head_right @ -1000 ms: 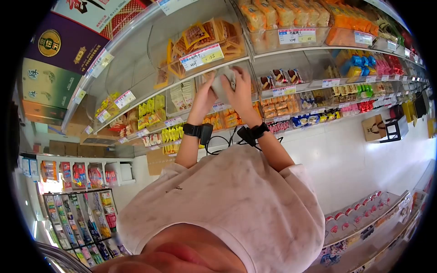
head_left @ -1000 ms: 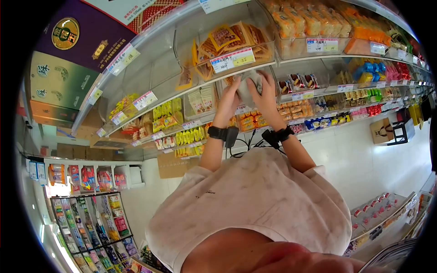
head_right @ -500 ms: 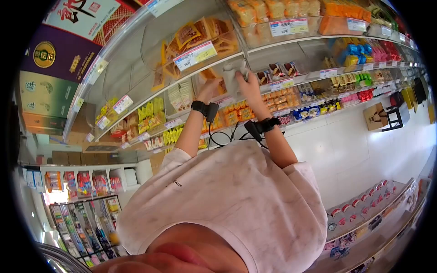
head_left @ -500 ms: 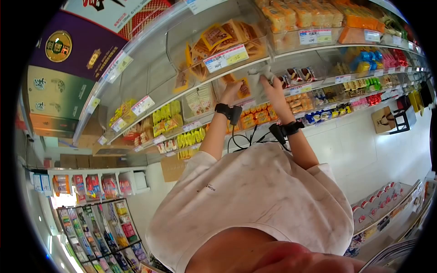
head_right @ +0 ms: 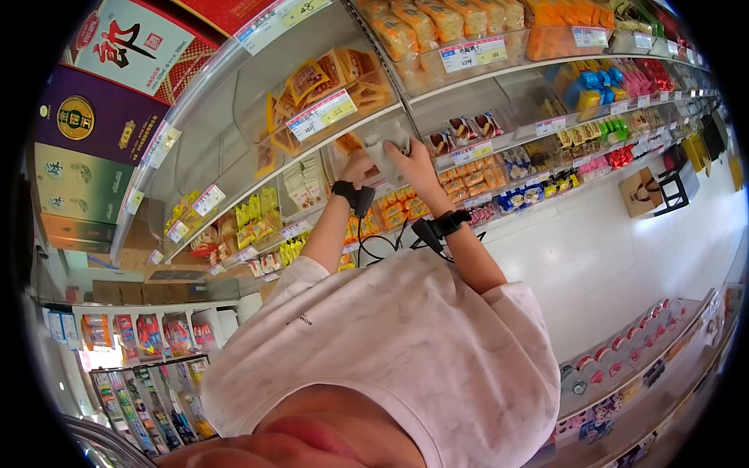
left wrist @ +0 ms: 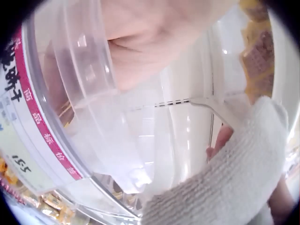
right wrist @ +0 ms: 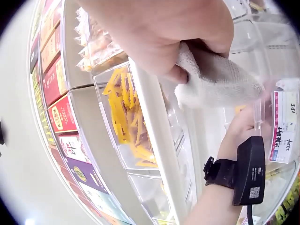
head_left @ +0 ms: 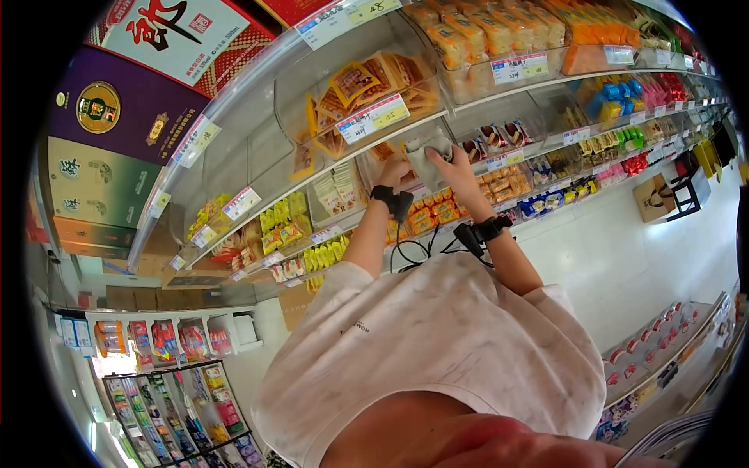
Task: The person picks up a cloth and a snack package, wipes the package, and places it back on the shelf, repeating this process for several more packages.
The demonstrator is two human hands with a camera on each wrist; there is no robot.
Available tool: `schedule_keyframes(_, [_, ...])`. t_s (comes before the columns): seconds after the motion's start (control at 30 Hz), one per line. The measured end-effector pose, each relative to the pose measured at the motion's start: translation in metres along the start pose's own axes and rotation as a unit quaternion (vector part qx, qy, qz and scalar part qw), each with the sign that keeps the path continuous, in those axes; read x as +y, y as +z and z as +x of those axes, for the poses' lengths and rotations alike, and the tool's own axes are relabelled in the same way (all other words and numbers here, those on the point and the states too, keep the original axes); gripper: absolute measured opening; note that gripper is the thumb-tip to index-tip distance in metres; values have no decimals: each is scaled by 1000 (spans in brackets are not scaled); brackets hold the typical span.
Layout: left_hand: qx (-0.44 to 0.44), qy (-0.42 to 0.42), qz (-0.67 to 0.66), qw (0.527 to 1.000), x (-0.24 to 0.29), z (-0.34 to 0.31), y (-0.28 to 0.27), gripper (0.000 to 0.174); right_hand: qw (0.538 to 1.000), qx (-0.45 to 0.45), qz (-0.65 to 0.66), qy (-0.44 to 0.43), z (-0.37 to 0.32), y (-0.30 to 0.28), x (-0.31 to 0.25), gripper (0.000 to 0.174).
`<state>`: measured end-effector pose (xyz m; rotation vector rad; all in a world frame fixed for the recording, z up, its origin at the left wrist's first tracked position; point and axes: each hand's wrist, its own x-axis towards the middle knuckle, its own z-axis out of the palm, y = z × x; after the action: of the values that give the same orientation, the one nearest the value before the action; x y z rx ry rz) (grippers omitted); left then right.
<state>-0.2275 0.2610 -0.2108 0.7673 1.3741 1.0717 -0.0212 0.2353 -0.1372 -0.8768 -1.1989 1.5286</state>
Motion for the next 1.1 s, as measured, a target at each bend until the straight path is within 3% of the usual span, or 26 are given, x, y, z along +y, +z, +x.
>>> schedule_keyframes(0.03, [-16, 19, 4, 1000, -1, 2, -2, 18, 1000, -6, -11, 16, 2, -1, -1, 38])
schedule_keyframes(0.13, [-1, 0, 178, 984, 6, 6, -25, 19, 1000, 1, 8, 17, 2, 1, 1, 40])
schedule_keyframes(0.23, [57, 15, 365, 929, 31, -15, -24, 19, 1000, 25, 11, -1, 5, 5, 6, 41])
schedule_keyframes(0.33, [119, 161, 244, 949, 42, -42, -17, 23, 991, 115, -32, -61, 8, 14, 11, 34])
schedule_keyframes(0.37, [158, 122, 237, 951, 52, -54, -11, 26, 989, 124, -23, -82, 9, 17, 10, 34])
schedule_keyframes(0.43, [155, 97, 169, 968, 56, -64, -18, 27, 982, 142, -3, -123, 10, 24, 3, 35])
schedule_keyframes(0.5, [160, 51, 155, 974, 75, -91, -13, 31, 989, 113, 16, -89, 14, 25, 4, 36])
schedule_keyframes(0.63, [106, 105, 128, 980, 90, -122, -1, 41, 995, 80, 58, 4, 15, 47, -6, 34])
schedule_keyframes(0.73, [-1, 134, 116, 984, 81, -116, -9, 45, 1000, 4, -11, -13, 24, 51, 9, 30])
schedule_keyframes(0.93, [9, 148, 159, 976, 85, -124, -13, 40, 996, 38, 76, -13, 27, 40, 7, 26])
schedule_keyframes(1.03, [-3, 84, 125, 989, 88, -121, -6, 33, 991, 78, 105, -2, 28, 41, 1, 27])
schedule_keyframes(1.1, [-8, 91, 64, 994, 81, -115, -2, 32, 986, 101, 132, 1, 27, 39, 0, 28])
